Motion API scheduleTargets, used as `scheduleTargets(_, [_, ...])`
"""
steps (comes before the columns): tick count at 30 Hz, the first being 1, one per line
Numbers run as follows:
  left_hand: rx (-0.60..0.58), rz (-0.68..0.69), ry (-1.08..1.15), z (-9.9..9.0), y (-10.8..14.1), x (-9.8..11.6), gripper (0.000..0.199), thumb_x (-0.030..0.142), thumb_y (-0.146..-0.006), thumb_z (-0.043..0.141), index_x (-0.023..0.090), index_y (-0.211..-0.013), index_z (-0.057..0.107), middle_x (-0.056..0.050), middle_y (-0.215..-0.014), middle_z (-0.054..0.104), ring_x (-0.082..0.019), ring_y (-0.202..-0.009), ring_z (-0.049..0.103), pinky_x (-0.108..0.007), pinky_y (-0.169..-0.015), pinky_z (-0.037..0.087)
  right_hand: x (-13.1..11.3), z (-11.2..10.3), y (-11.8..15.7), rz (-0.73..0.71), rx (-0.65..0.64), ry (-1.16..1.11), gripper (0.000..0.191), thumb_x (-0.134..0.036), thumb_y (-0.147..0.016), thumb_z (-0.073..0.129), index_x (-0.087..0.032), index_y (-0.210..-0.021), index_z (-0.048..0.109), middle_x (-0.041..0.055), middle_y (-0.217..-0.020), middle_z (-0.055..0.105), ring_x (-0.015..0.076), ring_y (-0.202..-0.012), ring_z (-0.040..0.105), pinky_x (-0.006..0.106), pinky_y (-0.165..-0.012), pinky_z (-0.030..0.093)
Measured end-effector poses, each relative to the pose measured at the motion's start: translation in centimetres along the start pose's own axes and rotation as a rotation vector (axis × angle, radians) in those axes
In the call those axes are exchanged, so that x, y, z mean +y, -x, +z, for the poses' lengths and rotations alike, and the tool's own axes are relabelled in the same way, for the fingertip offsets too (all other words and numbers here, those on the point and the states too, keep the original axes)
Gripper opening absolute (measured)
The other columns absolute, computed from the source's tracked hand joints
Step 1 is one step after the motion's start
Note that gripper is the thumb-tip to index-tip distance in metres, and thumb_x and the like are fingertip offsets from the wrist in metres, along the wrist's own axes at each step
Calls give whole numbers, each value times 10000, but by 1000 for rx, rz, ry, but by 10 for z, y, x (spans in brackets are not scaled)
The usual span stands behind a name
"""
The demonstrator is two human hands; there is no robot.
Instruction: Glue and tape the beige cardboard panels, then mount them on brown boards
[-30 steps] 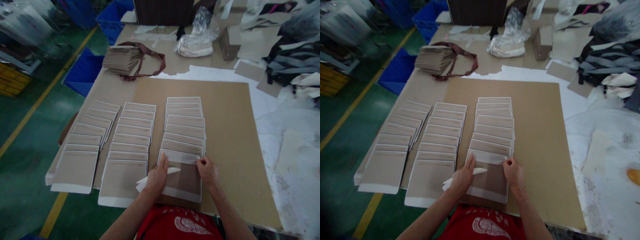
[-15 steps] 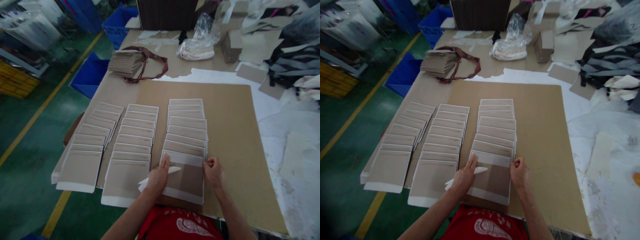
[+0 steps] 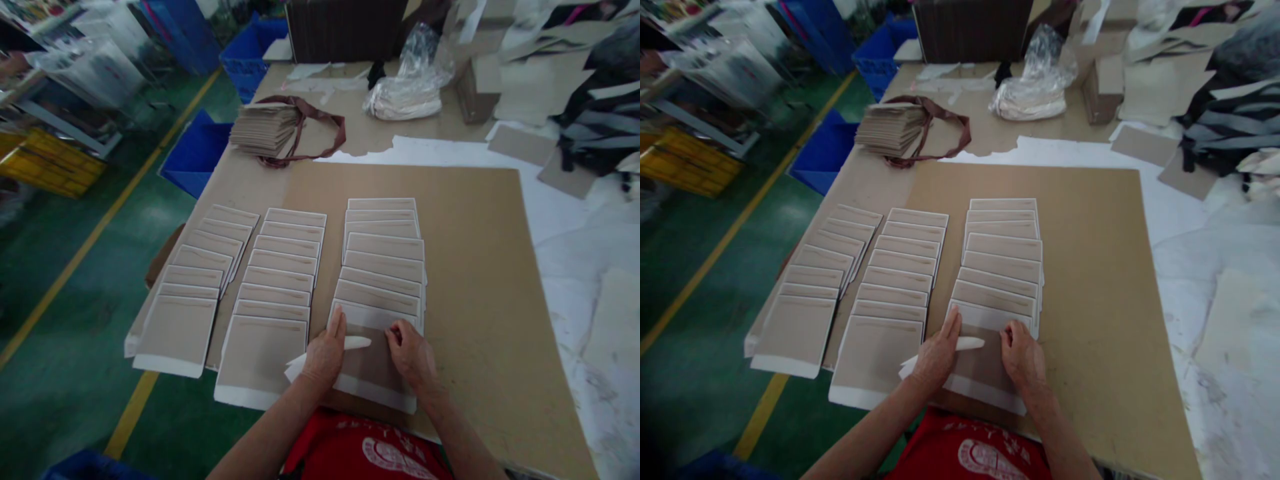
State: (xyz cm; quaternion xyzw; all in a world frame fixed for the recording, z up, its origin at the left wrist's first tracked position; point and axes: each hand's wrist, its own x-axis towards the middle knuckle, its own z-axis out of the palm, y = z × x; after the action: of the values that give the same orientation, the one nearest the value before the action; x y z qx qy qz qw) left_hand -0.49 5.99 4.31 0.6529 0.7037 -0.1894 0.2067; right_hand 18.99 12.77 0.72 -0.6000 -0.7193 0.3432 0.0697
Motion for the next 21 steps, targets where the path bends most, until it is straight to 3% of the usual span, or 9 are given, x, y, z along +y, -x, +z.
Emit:
scheduleTargets(10, [35,-4,-76,11,-2,2,702,46,-822,360,152,-1493,183,-192,-1586,21,-163,-808,685,-292,-638,585,2,2,3,-25,10,8,161,-332,-883,428,-220,-804,511,34,-823,614,175,-729,555,272,-619,339])
scheduleTargets(15, [-14,17,-50,8,-4,2,693,37,-817,348,138,-1486,197,-194,-1584,26,-179,-827,694,-323,-658,591,0,0,1,0,-6,32,139,-311,-883,440,-218,-808,511,21,-822,607,172,-726,551,271,-604,322])
scheduleTargets(19, [-28,-5,82,-2,1,-2,709,39,-799,360,129,-1483,197,-185,-1586,60,-200,-849,690,-360,-693,588,0,1,4,-21,1,31,121,-263,-890,426,-209,-825,513,31,-848,604,170,-745,554,271,-622,335])
scheduleTargets(21, [35,-61,253,-11,8,-6,727,30,-769,394,139,-1470,238,-162,-1583,134,-203,-948,666,-344,-776,570,0,-1,9,-12,28,52,135,-219,-892,400,-199,-865,531,52,-902,610,163,-727,550,273,-606,327])
